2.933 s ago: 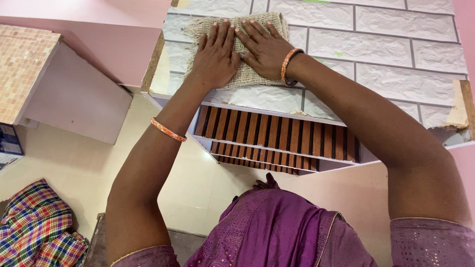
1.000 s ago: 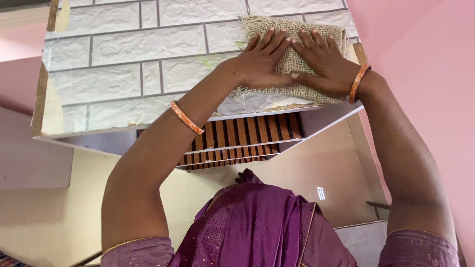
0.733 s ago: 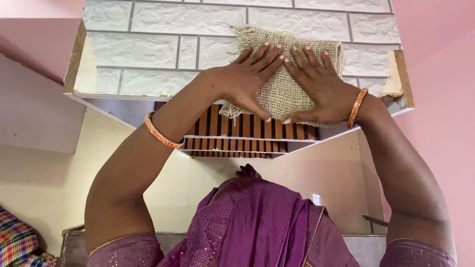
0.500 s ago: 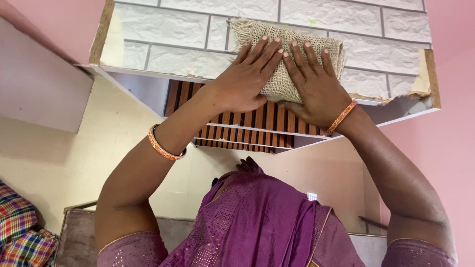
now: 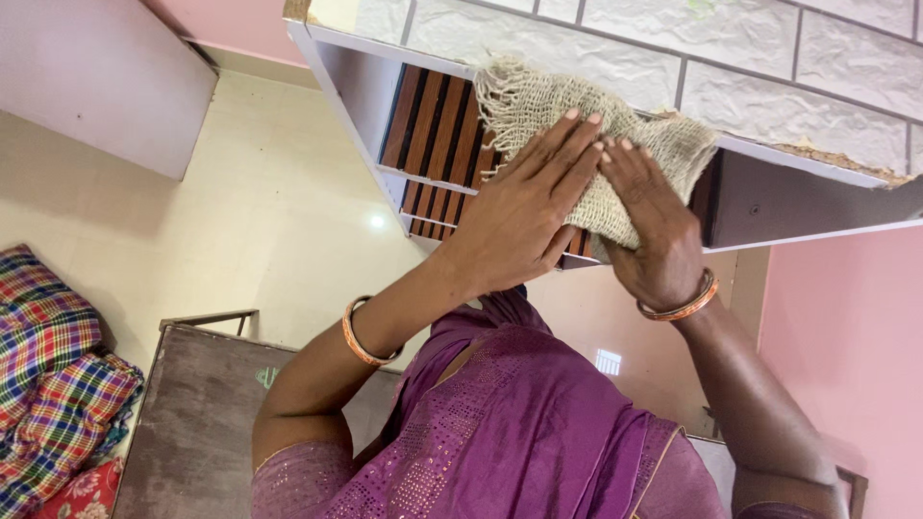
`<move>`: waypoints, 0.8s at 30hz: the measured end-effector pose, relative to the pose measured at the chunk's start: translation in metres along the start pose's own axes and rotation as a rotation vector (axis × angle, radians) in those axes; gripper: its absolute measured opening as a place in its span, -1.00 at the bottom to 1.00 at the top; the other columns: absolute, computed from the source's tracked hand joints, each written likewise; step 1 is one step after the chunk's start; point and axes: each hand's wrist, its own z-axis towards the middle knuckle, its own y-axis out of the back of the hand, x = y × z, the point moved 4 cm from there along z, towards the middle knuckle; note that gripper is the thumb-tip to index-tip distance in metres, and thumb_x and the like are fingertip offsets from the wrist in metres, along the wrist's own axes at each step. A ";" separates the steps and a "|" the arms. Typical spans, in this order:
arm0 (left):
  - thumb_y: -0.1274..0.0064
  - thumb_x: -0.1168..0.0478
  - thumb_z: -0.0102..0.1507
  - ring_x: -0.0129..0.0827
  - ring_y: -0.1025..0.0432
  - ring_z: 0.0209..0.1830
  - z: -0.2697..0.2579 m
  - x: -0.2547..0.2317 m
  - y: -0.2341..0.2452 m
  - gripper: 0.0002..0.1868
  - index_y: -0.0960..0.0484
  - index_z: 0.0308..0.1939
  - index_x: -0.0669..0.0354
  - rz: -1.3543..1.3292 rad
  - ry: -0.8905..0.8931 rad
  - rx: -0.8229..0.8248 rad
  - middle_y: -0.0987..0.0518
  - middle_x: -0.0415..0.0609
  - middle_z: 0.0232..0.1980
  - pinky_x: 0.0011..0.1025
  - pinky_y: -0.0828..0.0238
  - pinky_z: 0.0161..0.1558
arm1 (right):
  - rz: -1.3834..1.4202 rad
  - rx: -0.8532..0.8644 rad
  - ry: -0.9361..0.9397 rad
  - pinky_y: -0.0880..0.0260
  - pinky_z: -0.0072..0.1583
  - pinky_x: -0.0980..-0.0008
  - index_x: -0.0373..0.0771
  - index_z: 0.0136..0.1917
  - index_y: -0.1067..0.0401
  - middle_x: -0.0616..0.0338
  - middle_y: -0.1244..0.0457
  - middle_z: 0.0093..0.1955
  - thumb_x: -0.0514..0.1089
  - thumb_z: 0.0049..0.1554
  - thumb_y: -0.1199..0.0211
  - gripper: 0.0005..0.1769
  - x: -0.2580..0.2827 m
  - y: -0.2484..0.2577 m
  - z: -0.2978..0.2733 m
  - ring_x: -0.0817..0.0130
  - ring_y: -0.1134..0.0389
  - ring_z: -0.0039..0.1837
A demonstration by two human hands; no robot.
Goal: The person wipes a brown wooden cabinet and a tiled surface by hand with a cloth.
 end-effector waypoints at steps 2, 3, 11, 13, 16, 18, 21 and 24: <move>-0.06 0.21 0.25 0.10 0.07 0.66 -0.020 0.004 -0.014 -0.28 -0.25 0.43 0.52 -0.037 0.078 0.016 -0.08 0.31 0.61 -0.06 0.05 0.61 | 0.158 0.048 -0.036 -0.13 0.62 -0.03 -0.38 0.52 -0.25 -0.20 -0.18 0.54 -0.44 -0.03 -0.34 -0.16 0.003 -0.019 -0.019 -0.06 -0.15 0.63; -0.06 0.21 0.25 0.11 0.03 0.65 -0.031 0.008 -0.025 -0.30 -0.27 0.41 0.53 -0.057 0.127 0.037 -0.10 0.32 0.60 -0.07 0.00 0.60 | 0.239 0.074 -0.053 -0.13 0.61 -0.03 -0.38 0.52 -0.24 -0.22 -0.17 0.53 -0.43 -0.02 -0.35 -0.17 0.001 -0.030 -0.028 -0.08 -0.15 0.62; 0.05 0.17 0.26 0.09 -0.33 0.44 -0.083 0.064 -0.144 -0.47 -0.50 0.21 0.52 -0.244 0.405 0.125 -0.44 0.35 0.39 -0.08 -0.40 0.32 | 0.607 0.575 -0.462 -0.49 0.07 0.25 -0.29 0.42 -0.37 -0.02 -0.46 0.02 -0.14 0.18 -0.27 -0.45 -0.077 -0.162 -0.098 0.20 -0.52 0.01; -0.02 0.17 0.24 0.17 -0.32 0.37 -0.077 0.074 -0.157 -0.47 -0.50 0.17 0.55 -0.239 0.435 0.110 -0.41 0.41 0.35 -0.05 -0.40 0.22 | 0.613 0.582 -0.447 -0.48 0.03 0.25 -0.30 0.40 -0.39 0.00 -0.46 -0.02 -0.13 0.20 -0.27 -0.48 -0.096 -0.171 -0.094 0.23 -0.51 -0.03; -0.02 0.26 0.19 0.11 -0.38 0.35 -0.056 0.078 -0.167 -0.44 -0.47 0.24 0.52 -0.248 0.500 0.123 -0.48 0.37 0.29 -0.07 -0.45 0.24 | 0.573 0.553 -0.441 -0.51 0.02 0.23 -0.30 0.45 -0.36 -0.03 -0.46 0.01 -0.15 0.19 -0.25 -0.43 -0.123 -0.169 -0.082 0.19 -0.50 -0.04; -0.05 0.34 0.14 0.14 -0.37 0.40 -0.033 0.089 -0.163 -0.42 -0.49 0.26 0.47 -0.136 0.476 0.007 -0.51 0.34 0.28 -0.04 -0.41 0.34 | 0.484 0.490 -0.336 -0.55 0.07 0.24 -0.29 0.52 -0.30 -0.06 -0.45 0.08 -0.16 0.21 -0.24 -0.38 -0.138 -0.166 -0.057 0.15 -0.54 -0.01; -0.10 0.37 0.11 0.16 -0.26 0.50 -0.009 0.104 -0.166 -0.35 -0.45 0.31 0.46 0.203 0.380 -0.216 -0.41 0.39 0.39 0.00 -0.23 0.48 | 0.358 0.225 -0.065 -0.54 0.27 0.18 -0.39 0.62 -0.10 -0.27 -0.19 0.54 -0.19 0.24 -0.26 -0.24 -0.142 -0.166 -0.027 -0.05 -0.40 0.36; -0.13 0.24 0.11 0.16 -0.13 0.55 -0.018 0.129 -0.188 -0.27 -0.40 0.35 0.48 0.223 0.394 -0.212 -0.30 0.39 0.47 0.03 -0.03 0.54 | 0.145 0.202 0.165 -0.35 0.43 -0.03 -0.41 0.61 -0.06 -0.32 -0.03 0.60 -0.08 0.18 -0.44 -0.09 -0.142 -0.192 -0.015 -0.26 -0.09 0.60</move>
